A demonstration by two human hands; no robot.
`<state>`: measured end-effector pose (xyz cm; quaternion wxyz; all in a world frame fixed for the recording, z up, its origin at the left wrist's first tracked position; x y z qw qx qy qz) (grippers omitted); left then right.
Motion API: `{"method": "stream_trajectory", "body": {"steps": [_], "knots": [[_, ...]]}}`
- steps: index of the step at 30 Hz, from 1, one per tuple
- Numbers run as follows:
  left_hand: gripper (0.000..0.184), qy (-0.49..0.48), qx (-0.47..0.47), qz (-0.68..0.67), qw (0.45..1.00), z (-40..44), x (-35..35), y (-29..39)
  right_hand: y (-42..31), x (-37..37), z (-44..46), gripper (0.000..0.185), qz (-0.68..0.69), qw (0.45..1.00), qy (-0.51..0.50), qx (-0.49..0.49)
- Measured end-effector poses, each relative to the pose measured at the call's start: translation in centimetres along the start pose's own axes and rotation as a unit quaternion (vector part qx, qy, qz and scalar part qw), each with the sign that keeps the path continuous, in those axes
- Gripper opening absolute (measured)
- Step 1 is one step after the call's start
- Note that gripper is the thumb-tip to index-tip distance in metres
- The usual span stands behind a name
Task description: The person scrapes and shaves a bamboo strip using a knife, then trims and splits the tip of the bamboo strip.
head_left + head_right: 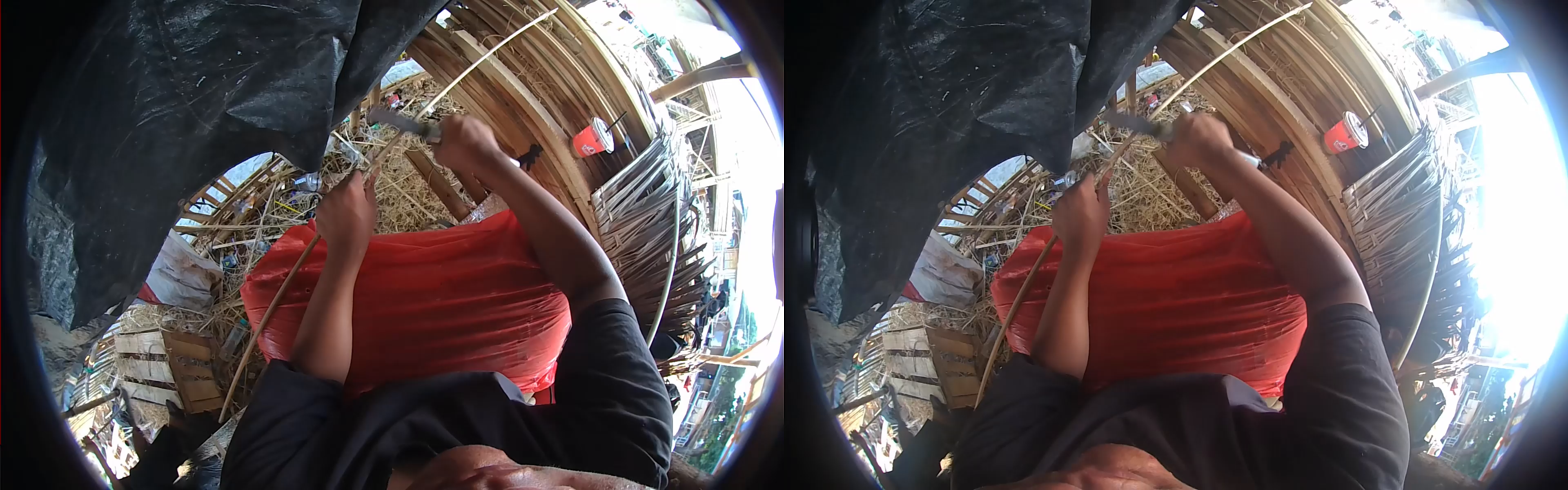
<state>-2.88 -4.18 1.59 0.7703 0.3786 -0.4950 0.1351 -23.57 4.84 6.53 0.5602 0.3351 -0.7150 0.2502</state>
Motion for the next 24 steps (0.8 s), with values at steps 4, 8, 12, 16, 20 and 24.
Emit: {"method": "stream_trajectory", "body": {"steps": [4,8,12,16,20,24], "knots": [[0.046,0.040,-0.035,-0.044,0.998,-0.4,-0.7,-0.3,-2.1,-0.7,-0.5,0.028,-0.059,0.990,-0.126,0.008],[0.045,0.029,-0.025,-0.040,0.998,-0.5,-0.4,-0.4,4.6,2.8,2.6,0.041,-0.040,0.989,-0.040,-0.134],[0.046,0.018,-0.019,-0.045,0.999,-0.3,-0.3,0.0,12.1,4.7,4.7,0.043,0.051,0.987,0.025,-0.151],[0.049,-0.013,-0.007,-0.037,0.999,-0.2,-0.6,0.0,2.9,1.8,1.2,0.038,0.016,0.991,-0.100,-0.084],[0.048,-0.013,0.001,-0.016,1.000,-0.2,-1.1,-0.7,3.2,0.2,3.2,0.039,-0.042,0.997,-0.055,0.028],[0.048,-0.033,0.034,-0.043,0.998,0.6,-1.3,-1.5,5.1,2.5,5.9,0.041,-0.111,0.993,-0.033,-0.001]]}}
Point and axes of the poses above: each hand's wrist, its own z-axis towards the middle knuckle, its own x-axis out of the back of the hand, y = z × x, the point moved 5 cm from there along z, towards the middle knuckle
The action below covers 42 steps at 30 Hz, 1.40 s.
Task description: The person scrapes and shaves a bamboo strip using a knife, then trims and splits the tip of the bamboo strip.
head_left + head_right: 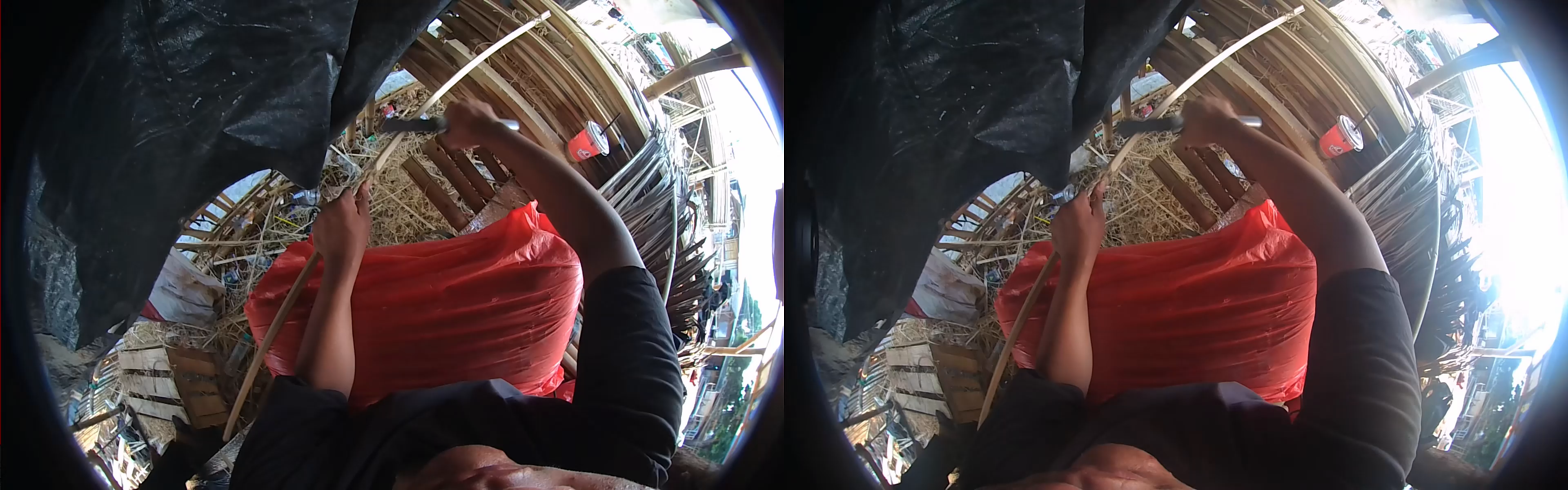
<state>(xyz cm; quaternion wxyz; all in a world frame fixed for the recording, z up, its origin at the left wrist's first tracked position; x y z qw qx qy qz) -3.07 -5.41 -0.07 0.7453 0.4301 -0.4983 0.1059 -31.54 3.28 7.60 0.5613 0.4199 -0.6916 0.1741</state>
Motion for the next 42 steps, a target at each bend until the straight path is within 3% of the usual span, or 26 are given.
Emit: {"method": "stream_trajectory", "body": {"steps": [1,3,5,6,8,10,11,14,16,20,21,22,24,26,31,32,33,34,35,36,39,41,42], "knots": [[0.048,-0.001,0.009,-0.007,1.000,-0.2,0.0,-0.3,1.3,0.3,0.6,0.041,-0.001,0.999,-0.011,-0.042],[0.047,-0.002,-0.001,0.017,1.000,-0.5,0.8,0.4,8.2,0.9,3.2,0.027,0.097,0.975,0.107,-0.167],[0.047,-0.006,-0.009,0.024,1.000,-0.8,1.1,0.8,10.6,3.6,1.9,0.030,0.147,0.967,0.040,-0.202],[0.047,-0.005,-0.013,0.017,1.000,-0.7,1.1,1.0,10.1,4.5,1.3,0.030,0.161,0.968,-0.007,-0.193],[0.047,-0.007,-0.019,0.011,1.000,-0.3,0.9,1.3,6.8,2.5,1.8,0.029,0.169,0.984,0.033,-0.038],[0.047,-0.016,-0.010,0.010,1.000,-0.2,0.5,0.8,1.1,1.6,-0.2,0.027,0.139,0.990,-0.033,0.009],[0.048,-0.007,-0.012,0.008,1.000,-0.3,0.5,0.7,-2.1,1.4,-2.0,0.027,0.108,0.987,-0.115,-0.022],[0.049,0.007,-0.014,0.005,1.000,-0.1,0.4,0.0,-5.1,-0.7,-2.6,0.029,0.066,0.991,-0.114,0.024],[0.049,-0.009,-0.003,0.007,1.000,0.0,0.3,-0.4,-1.5,-1.2,1.2,0.038,-0.007,0.995,-0.096,-0.028],[0.049,0.011,-0.019,0.028,0.999,-0.5,1.2,0.3,14.4,2.4,5.5,0.035,0.150,0.958,0.101,-0.222],[0.049,0.016,-0.029,0.026,0.999,-0.3,1.3,0.3,16.4,2.8,5.3,0.033,0.223,0.943,0.063,-0.240],[0.049,0.019,-0.038,0.025,0.999,-0.2,1.4,0.3,17.3,2.6,5.8,0.029,0.212,0.946,-0.046,-0.242],[0.049,0.004,-0.057,0.011,0.998,0.4,2.1,-0.2,17.1,1.5,3.7,0.027,0.290,0.930,0.026,-0.225],[0.049,0.000,-0.075,-0.002,0.997,0.9,2.9,-0.7,18.0,-1.6,4.0,0.028,0.355,0.900,0.048,-0.249],[0.047,-0.053,-0.072,-0.070,0.994,0.8,5.4,-0.6,6.5,-2.1,-6.9,0.034,0.630,0.738,0.040,-0.238],[0.047,-0.047,-0.088,-0.085,0.991,0.7,5.0,-1.1,6.2,-3.2,-6.9,0.038,0.633,0.735,0.050,-0.238],[0.047,-0.040,-0.104,-0.100,0.989,0.6,5.3,-1.2,4.6,-2.6,-8.3,0.041,0.699,0.675,0.059,-0.227],[0.046,-0.090,-0.078,-0.103,0.987,0.5,6.2,-0.9,4.3,-3.1,-8.0,0.047,0.727,0.653,0.081,-0.198],[0.045,-0.080,-0.091,-0.112,0.986,0.4,6.0,-1.4,4.1,-3.5,-7.7,0.053,0.752,0.629,0.102,-0.169],[0.045,-0.071,-0.105,-0.121,0.985,0.6,4.9,-2.8,4.5,-3.2,-7.5,0.054,0.732,0.646,0.104,-0.189],[0.041,-0.096,-0.107,-0.086,0.986,0.1,5.9,-3.2,5.3,-3.0,-7.3,0.054,0.782,0.588,0.077,-0.193],[0.038,-0.112,-0.108,-0.135,0.979,-0.3,5.7,-3.9,5.4,-3.2,-8.1,0.039,0.793,0.561,0.079,-0.222],[0.038,-0.089,-0.129,-0.158,0.975,-0.5,5.5,-4.4,5.7,-3.5,-7.9,0.036,0.781,0.578,0.085,-0.220]]}}
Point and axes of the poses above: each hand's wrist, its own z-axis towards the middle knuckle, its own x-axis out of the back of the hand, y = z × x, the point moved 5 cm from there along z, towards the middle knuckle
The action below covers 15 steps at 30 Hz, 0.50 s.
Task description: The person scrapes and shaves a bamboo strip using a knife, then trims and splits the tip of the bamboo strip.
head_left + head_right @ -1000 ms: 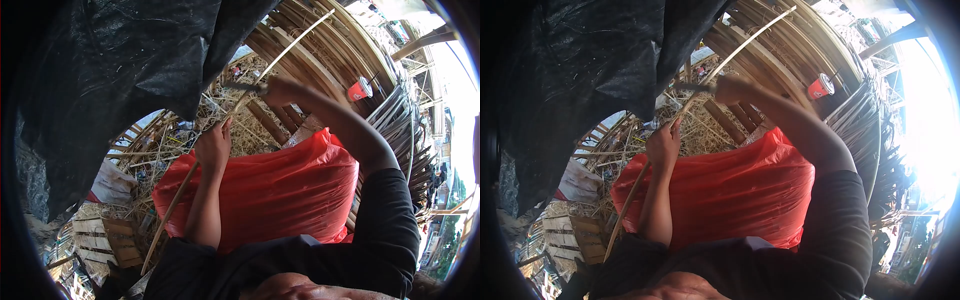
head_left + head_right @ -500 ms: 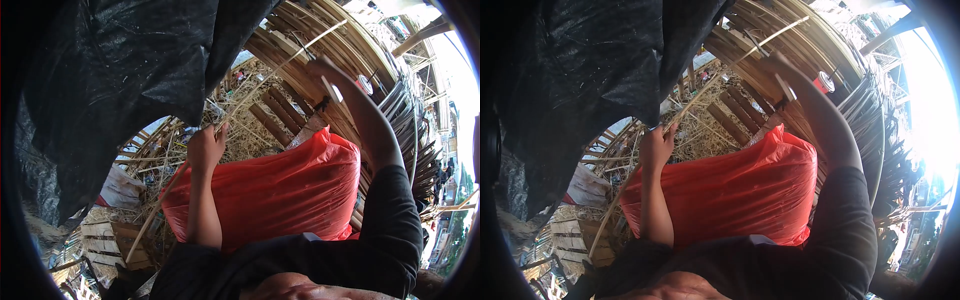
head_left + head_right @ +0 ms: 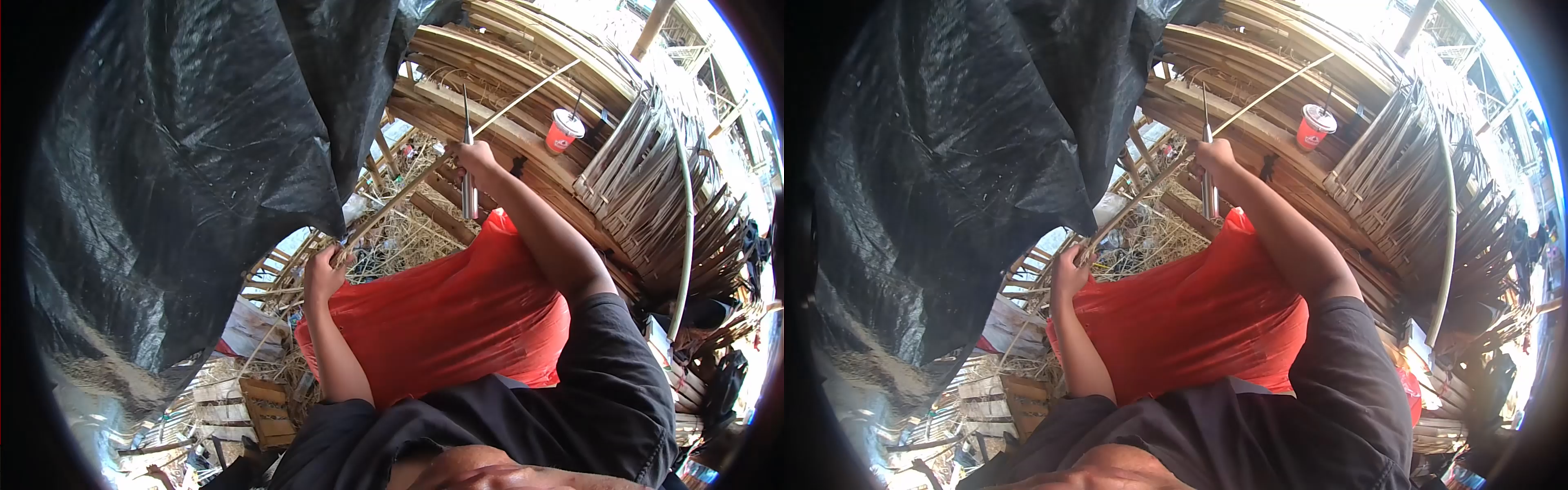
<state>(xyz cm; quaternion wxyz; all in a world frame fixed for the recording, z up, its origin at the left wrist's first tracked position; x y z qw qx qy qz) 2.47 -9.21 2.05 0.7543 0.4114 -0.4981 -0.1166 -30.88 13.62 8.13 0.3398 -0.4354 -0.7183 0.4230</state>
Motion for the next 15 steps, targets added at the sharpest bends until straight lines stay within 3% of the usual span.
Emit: {"method": "stream_trajectory", "body": {"steps": [3,4,7,9,11,13,14,15], "knots": [[0.047,-0.116,0.080,0.078,0.987,-0.8,0.1,0.0,0.4,-0.5,0.3,0.026,0.006,0.996,-0.045,0.072],[0.066,-0.120,0.059,0.039,0.990,-1.4,0.3,0.7,-0.2,-0.8,-0.4,0.025,-0.045,0.992,-0.041,0.108],[0.075,-0.049,-0.039,0.062,0.996,-0.1,1.0,5.1,-1.6,-2.7,-2.3,0.025,-0.152,0.961,-0.063,0.223],[0.067,-0.025,-0.095,0.037,0.994,2.0,0.6,10.5,-2.6,-3.8,-4.6,0.029,-0.182,0.941,-0.066,0.278],[0.058,-0.021,-0.065,0.023,0.997,3.9,-1.3,13.8,-2.7,-5.0,-6.2,0.033,-0.199,0.920,-0.075,0.330],[0.046,-0.032,-0.066,0.109,0.991,5.6,-2.5,15.6,-2.6,-5.3,-7.5,0.036,-0.241,0.899,-0.079,0.356],[0.034,-0.028,-0.019,0.074,0.997,6.7,-3.4,14.6,-2.5,-5.5,-7.6,0.033,-0.272,0.886,-0.104,0.360],[0.031,-0.024,-0.061,0.070,0.995,7.5,-4.1,14.0,-2.3,-5.7,-7.7,0.032,-0.283,0.878,-0.099,0.374]]}}
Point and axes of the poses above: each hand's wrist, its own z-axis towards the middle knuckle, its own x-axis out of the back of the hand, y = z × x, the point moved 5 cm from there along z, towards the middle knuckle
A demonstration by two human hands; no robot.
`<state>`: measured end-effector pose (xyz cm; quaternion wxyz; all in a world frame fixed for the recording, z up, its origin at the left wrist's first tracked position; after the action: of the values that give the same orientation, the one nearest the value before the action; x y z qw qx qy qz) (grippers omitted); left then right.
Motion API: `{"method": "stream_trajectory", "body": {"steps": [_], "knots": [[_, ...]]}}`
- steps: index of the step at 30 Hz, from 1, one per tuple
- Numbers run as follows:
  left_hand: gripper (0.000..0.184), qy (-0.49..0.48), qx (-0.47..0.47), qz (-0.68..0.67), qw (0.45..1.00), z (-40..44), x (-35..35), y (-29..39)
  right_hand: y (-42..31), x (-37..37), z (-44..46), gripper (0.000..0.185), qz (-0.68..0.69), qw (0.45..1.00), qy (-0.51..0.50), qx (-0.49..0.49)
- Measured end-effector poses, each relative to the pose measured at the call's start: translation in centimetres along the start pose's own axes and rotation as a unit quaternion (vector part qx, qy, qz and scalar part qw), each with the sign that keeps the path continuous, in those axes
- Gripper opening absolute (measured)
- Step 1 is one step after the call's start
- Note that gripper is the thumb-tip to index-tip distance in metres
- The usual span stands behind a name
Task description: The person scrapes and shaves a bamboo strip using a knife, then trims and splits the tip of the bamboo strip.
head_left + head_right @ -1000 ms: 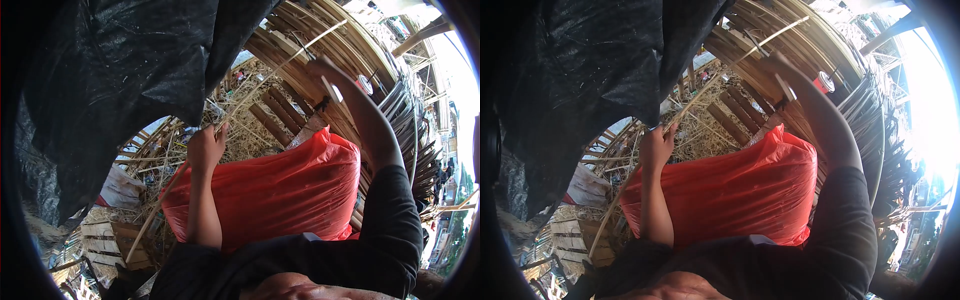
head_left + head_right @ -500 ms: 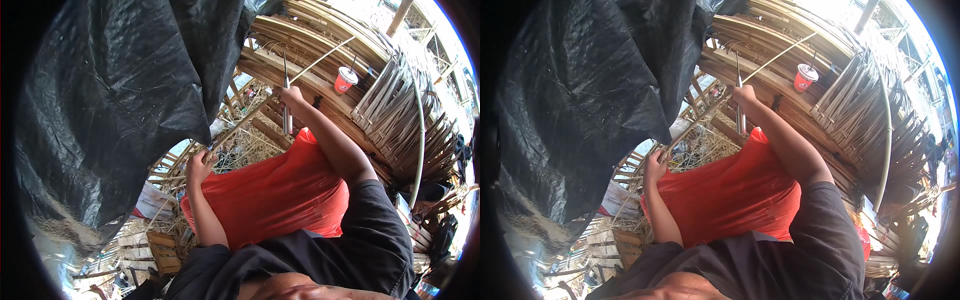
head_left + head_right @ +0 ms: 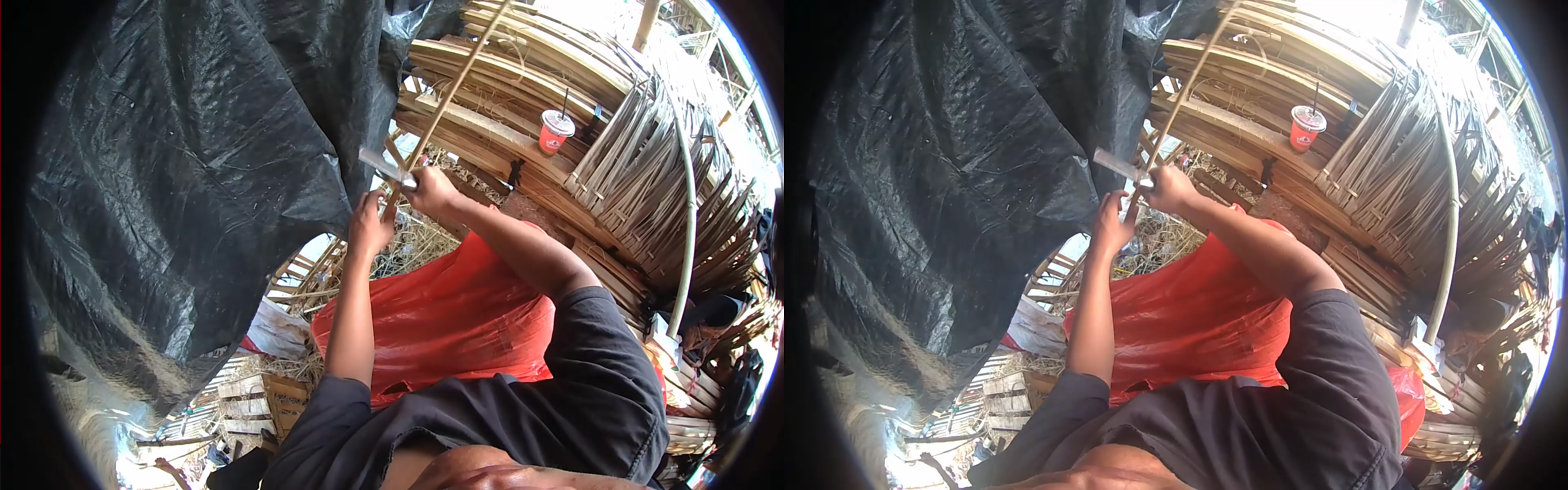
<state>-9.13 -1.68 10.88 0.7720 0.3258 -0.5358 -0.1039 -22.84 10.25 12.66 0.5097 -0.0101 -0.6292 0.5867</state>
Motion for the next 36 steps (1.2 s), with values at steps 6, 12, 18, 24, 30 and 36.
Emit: {"method": "stream_trajectory", "body": {"steps": [6,12,18,24,30,36], "knots": [[0.020,0.028,-0.136,-0.131,0.982,2.5,-1.9,0.9,-0.8,-0.1,-0.9,0.027,0.005,0.999,0.030,0.038],[0.010,0.075,-0.053,-0.124,0.988,2.6,-2.9,3.7,-1.0,1.0,-1.1,0.032,-0.022,0.998,0.033,0.042],[0.027,0.128,-0.044,-0.165,0.977,4.4,-5.5,0.6,-2.9,5.1,-2.3,0.029,-0.138,0.984,0.035,0.110],[0.056,0.115,0.018,-0.189,0.975,2.4,-6.6,-2.3,-3.7,7.2,-2.1,0.013,-0.244,0.964,0.014,0.110],[0.046,0.076,-0.005,-0.298,0.952,1.3,-6.0,-2.4,-5.7,7.4,-1.3,0.021,-0.348,0.933,-0.049,0.081],[0.044,0.050,-0.018,-0.347,0.936,2.0,-5.3,-2.6,-6.9,8.0,0.7,0.019,-0.434,0.892,-0.084,0.093]]}}
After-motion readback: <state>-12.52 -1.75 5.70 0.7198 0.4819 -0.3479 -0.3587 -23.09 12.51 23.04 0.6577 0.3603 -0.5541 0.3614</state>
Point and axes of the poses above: each hand's wrist, its own z-axis towards the middle knuckle, its own x-axis out of the back of the hand, y = z × x, the point moved 5 cm from there along z, towards the middle knuckle
